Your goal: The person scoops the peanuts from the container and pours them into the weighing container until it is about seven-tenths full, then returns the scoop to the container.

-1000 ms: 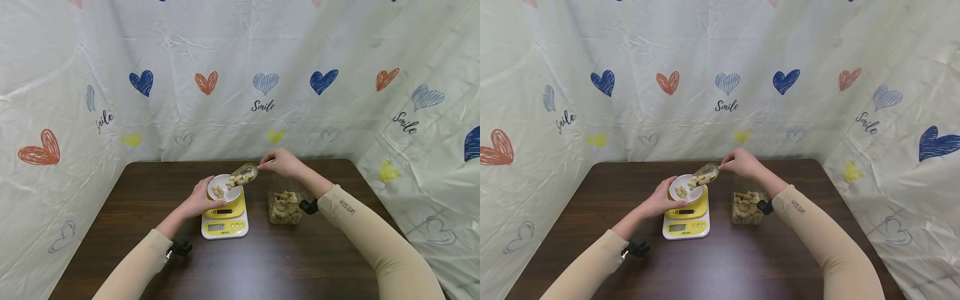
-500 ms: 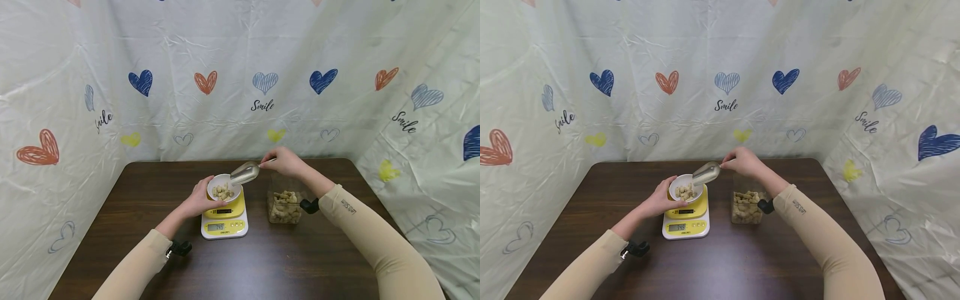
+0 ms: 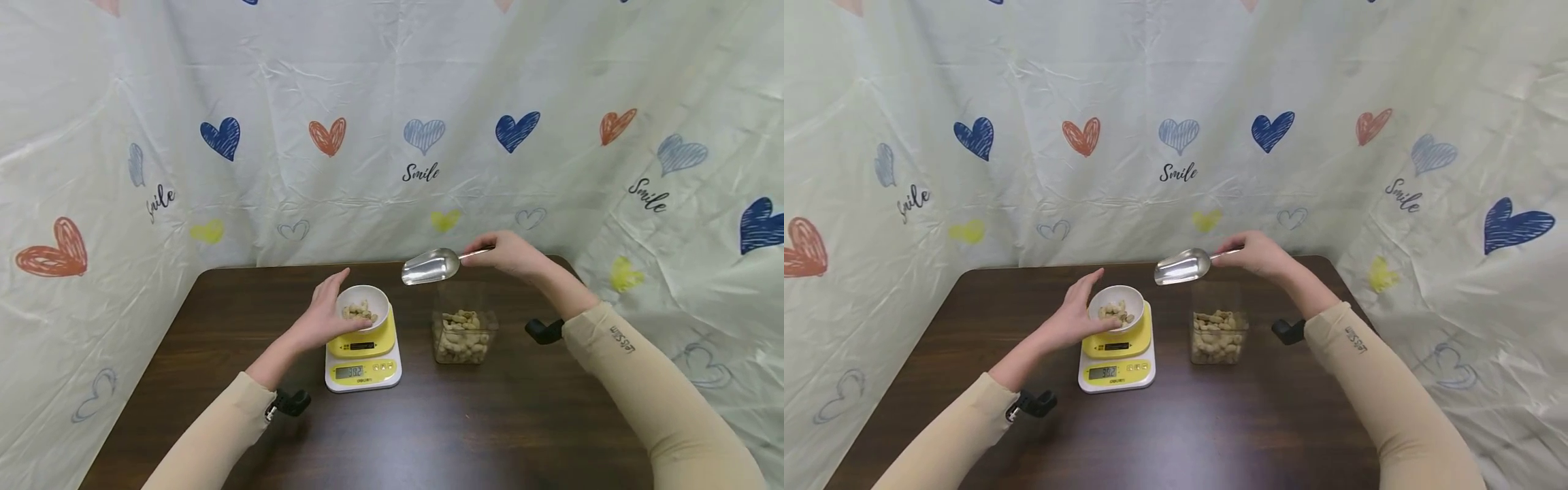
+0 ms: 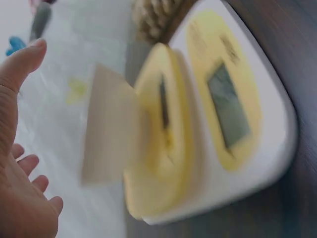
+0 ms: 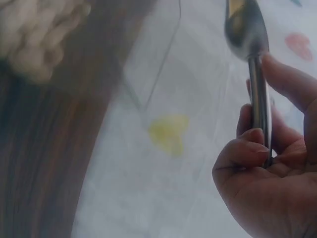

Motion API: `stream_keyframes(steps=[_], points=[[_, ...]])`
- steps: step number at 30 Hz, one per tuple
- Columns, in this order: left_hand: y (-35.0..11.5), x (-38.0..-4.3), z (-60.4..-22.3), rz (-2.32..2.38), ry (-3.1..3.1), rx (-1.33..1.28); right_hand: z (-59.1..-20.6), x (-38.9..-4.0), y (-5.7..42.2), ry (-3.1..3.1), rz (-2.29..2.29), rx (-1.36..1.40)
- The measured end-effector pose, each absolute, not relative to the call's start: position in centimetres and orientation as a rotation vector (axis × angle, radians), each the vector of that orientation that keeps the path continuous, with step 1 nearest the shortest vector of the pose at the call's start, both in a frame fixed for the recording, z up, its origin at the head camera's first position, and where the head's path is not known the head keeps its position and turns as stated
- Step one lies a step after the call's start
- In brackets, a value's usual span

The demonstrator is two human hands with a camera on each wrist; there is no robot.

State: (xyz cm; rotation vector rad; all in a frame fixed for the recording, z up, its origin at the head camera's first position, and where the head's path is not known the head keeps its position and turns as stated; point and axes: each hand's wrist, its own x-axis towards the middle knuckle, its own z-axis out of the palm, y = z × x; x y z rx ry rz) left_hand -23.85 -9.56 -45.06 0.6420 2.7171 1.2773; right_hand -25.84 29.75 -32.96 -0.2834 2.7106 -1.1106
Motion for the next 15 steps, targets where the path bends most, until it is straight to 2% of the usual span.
stream_keyframes(steps=[8, 15], points=[[-5.5, -22.4, -42.2, 1.290, 2.624, 0.888, -31.3, -24.5, 34.3, 2.787, -0.985, -0.414], [-0.4, -21.8, -42.4, 1.287, 2.486, 0.978, -32.1, -24.8, 36.5, 2.756, -0.905, -0.530]])
